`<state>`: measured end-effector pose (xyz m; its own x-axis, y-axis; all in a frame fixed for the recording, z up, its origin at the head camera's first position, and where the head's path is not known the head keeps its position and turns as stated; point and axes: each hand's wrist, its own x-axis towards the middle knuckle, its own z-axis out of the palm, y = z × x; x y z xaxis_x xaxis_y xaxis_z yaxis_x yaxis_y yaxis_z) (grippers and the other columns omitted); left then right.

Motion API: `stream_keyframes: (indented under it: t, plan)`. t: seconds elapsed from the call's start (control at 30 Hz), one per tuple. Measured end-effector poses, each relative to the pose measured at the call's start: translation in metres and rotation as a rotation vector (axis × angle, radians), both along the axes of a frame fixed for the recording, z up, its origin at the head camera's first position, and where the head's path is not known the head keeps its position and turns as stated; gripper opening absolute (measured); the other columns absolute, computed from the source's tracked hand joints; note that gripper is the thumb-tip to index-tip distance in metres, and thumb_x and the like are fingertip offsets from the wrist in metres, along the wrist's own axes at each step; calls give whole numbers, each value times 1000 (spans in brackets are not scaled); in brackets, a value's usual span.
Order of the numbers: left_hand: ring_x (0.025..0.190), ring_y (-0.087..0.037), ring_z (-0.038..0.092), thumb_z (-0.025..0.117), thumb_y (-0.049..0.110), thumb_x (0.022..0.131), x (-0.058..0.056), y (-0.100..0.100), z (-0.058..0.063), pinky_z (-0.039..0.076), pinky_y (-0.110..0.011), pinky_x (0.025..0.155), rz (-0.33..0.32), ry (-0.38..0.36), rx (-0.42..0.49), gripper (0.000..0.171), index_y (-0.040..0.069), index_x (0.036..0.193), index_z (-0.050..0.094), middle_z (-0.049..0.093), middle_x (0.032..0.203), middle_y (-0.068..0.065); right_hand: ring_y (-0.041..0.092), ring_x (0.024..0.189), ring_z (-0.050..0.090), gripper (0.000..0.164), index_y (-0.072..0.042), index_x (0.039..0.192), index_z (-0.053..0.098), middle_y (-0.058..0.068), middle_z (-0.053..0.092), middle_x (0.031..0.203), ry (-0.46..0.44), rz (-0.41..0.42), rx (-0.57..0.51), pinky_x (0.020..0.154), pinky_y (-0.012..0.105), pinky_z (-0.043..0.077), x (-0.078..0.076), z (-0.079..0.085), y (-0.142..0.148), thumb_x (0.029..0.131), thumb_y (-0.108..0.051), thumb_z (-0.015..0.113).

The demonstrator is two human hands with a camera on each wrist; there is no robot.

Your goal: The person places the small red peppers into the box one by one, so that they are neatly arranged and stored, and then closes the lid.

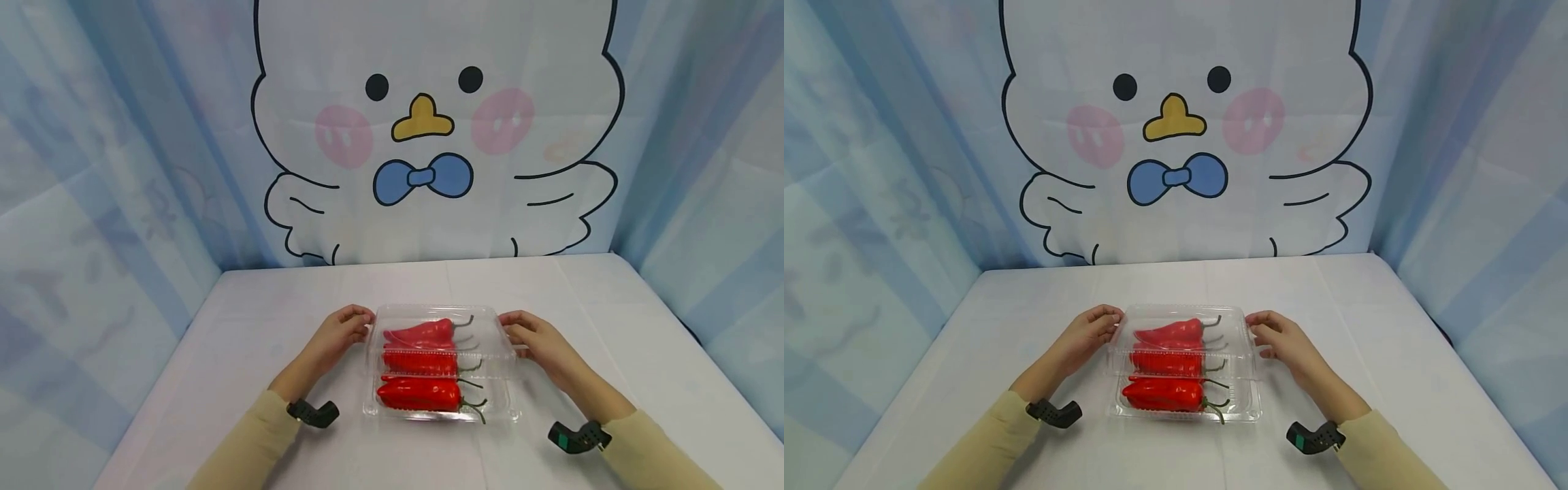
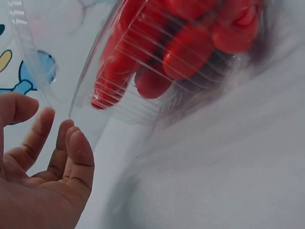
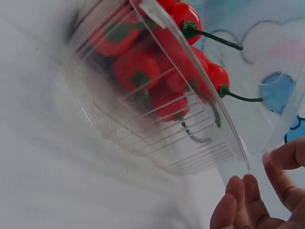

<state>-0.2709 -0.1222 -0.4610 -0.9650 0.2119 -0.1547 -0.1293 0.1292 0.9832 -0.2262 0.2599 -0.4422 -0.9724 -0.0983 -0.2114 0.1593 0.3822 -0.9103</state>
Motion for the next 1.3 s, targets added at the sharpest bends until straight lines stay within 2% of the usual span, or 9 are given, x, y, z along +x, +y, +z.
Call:
stream_keyframes:
  t: [0.17,0.33,0.57,0.67,0.77,0.87,1.03,1.17,1.3]
  plan:
    - [111,-23,61,66,28,100,11,1,3,57,-36,100,-22,2,-81,37,11,131,58,62,133,-10,33,126,54,54,-3,153,42,25,44,156,-35,0,-9,85,27,53,15,5,0,109,-34,49]
    - [109,-23,63,67,24,98,25,-5,10,58,-37,97,-75,-15,-102,48,9,140,49,59,136,-16,23,109,61,62,-6,158,37,27,43,155,-70,29,-60,84,28,58,29,9,4,108,-39,52]
    - [101,-20,64,73,24,93,50,-17,16,60,-33,89,-191,-97,-177,59,7,143,46,63,125,-12,22,96,66,76,-7,159,24,20,61,131,-144,101,-75,82,34,59,48,9,6,102,-32,66]
    - [94,-19,62,70,21,94,59,-23,17,58,-30,83,-291,-133,-196,53,3,139,51,66,114,-9,21,90,66,71,-1,152,31,10,69,112,-190,169,-53,77,35,59,53,6,9,100,-30,69]
    - [84,-17,61,67,21,96,67,-29,17,56,-27,76,-399,-180,-186,40,0,129,58,67,100,-6,19,82,66,48,4,134,48,4,69,96,-228,290,-45,71,33,57,59,4,14,100,-26,65]
    - [76,-15,61,65,22,100,73,-32,16,54,-25,69,-459,-216,-159,26,1,115,64,66,89,-4,14,74,64,28,3,111,62,2,68,87,-255,414,-66,64,28,55,63,3,17,100,-23,61]
    - [66,-9,62,63,21,102,81,-31,12,50,-21,59,-516,-257,-83,21,1,102,67,70,83,0,5,62,59,35,13,99,67,0,71,80,-268,556,-112,56,19,49,68,2,17,101,-22,61]
    - [61,-5,60,63,21,102,84,-29,9,48,-19,55,-535,-277,-39,24,-3,99,68,71,79,2,2,60,58,37,18,101,65,0,73,79,-264,578,-149,53,17,49,67,0,17,101,-19,61]
    - [59,-5,58,64,22,101,83,-28,9,47,-19,53,-512,-268,-45,28,-6,99,67,70,77,2,3,61,60,35,15,98,66,0,73,81,-271,529,-164,54,17,49,61,-3,16,102,-20,60]
